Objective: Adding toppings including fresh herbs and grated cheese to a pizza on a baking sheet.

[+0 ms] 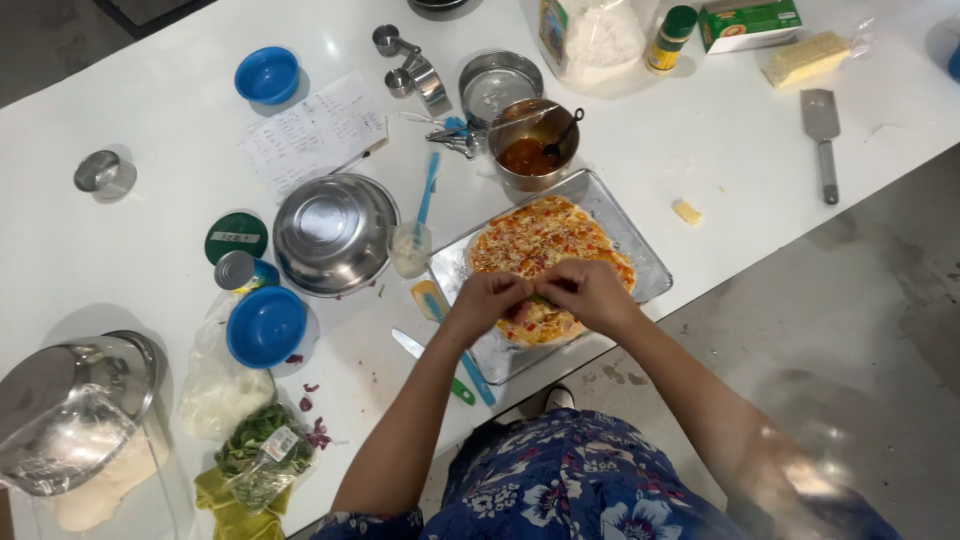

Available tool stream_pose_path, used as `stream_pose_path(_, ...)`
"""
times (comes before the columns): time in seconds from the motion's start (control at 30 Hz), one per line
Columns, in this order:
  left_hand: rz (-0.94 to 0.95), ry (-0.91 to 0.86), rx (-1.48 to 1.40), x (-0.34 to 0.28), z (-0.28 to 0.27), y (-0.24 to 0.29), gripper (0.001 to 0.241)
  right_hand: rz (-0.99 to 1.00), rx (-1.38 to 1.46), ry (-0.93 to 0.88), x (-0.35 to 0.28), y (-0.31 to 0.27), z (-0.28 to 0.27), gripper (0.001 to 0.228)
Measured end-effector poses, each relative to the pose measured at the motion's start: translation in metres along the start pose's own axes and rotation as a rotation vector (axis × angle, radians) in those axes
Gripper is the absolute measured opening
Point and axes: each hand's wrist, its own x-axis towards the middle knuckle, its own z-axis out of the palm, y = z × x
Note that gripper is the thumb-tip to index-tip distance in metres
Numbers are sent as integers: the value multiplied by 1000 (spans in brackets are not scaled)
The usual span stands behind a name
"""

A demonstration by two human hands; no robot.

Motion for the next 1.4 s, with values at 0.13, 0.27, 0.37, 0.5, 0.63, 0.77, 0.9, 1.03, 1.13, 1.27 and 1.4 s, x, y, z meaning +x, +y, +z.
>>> stream_pose_path(0.13,176,151,215,2,31,46,23,-96,-92,102,14,-15,-19,12)
stream_pose_path(0.27,420,337,136,-5,50,67,22,-34,205,228,23,2,-26,15)
stream_pose_path(0.37,397,398,10,13,36,57,23,93,506,226,32,12,-41,20)
stream_pose_path(0.5,253,334,-121,24,30,37,25,218,656,135,41,34,-54,26)
stream_pose_path(0.63,211,309,-185,36,16,23,26,253,470,106,68,69,-54,27)
stream_pose_path(0.77,131,326,-202,51,-2,1,25,243,150,112,100,122,-45,28)
stream_pose_path(0.9,86,336,-218,57,-13,-10,26,209,-53,82,127,123,-29,43)
stream_pose_path(1.03,23,355,-206,65,-28,-24,27,165,-103,14,145,130,-21,48)
stream_pose_path(1.13,-2,354,-206,71,-39,-29,26,190,-90,-5,154,133,-20,36)
stream_pose_path(1.27,-13,327,-231,83,-46,-37,25,246,-81,26,158,121,-18,26)
stream_pose_path(1.4,-26,290,-269,89,-51,-45,25,345,62,17,163,131,-19,25)
